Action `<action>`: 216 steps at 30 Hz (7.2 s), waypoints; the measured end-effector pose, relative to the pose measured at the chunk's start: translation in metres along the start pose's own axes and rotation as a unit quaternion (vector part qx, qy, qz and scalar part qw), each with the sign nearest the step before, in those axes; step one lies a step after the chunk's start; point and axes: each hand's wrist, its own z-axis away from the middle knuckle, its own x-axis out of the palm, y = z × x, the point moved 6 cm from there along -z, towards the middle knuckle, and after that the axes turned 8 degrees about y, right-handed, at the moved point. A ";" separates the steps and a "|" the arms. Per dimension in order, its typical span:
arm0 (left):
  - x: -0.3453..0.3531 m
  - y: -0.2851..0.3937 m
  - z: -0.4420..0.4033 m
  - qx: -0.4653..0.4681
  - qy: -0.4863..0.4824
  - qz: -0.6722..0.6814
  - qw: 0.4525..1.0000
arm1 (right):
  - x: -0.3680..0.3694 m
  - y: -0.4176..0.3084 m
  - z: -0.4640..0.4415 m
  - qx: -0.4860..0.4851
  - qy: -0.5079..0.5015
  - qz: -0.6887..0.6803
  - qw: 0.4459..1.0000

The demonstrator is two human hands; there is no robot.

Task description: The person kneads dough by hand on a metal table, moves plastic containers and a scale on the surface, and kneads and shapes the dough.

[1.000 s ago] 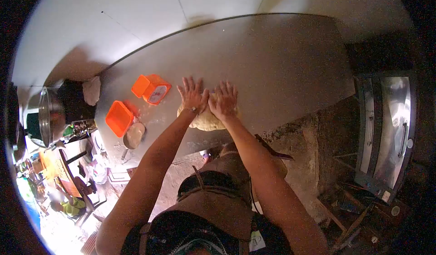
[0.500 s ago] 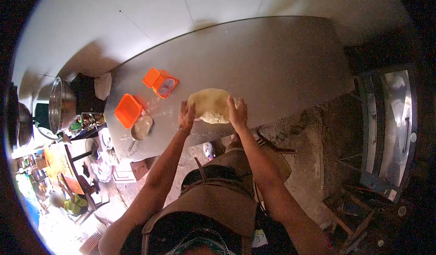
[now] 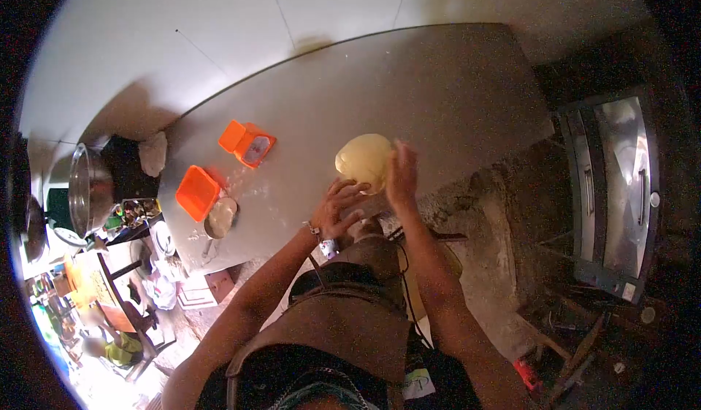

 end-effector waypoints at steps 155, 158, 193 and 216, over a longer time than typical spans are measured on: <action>0.072 -0.098 -0.072 -0.080 0.149 -0.149 0.974 | 0.070 0.034 -0.007 -0.331 0.012 0.208 0.920; 0.063 -0.118 -0.109 -0.094 0.148 -0.129 0.976 | 0.081 0.035 -0.047 -0.332 -0.020 0.197 0.922; 0.032 -0.070 0.048 -0.266 0.189 -0.093 0.941 | -0.030 0.072 0.055 -0.207 -0.025 0.085 0.974; 0.012 -0.029 -0.091 -0.146 0.297 0.016 0.944 | 0.025 0.016 -0.035 0.017 -0.123 -0.024 0.992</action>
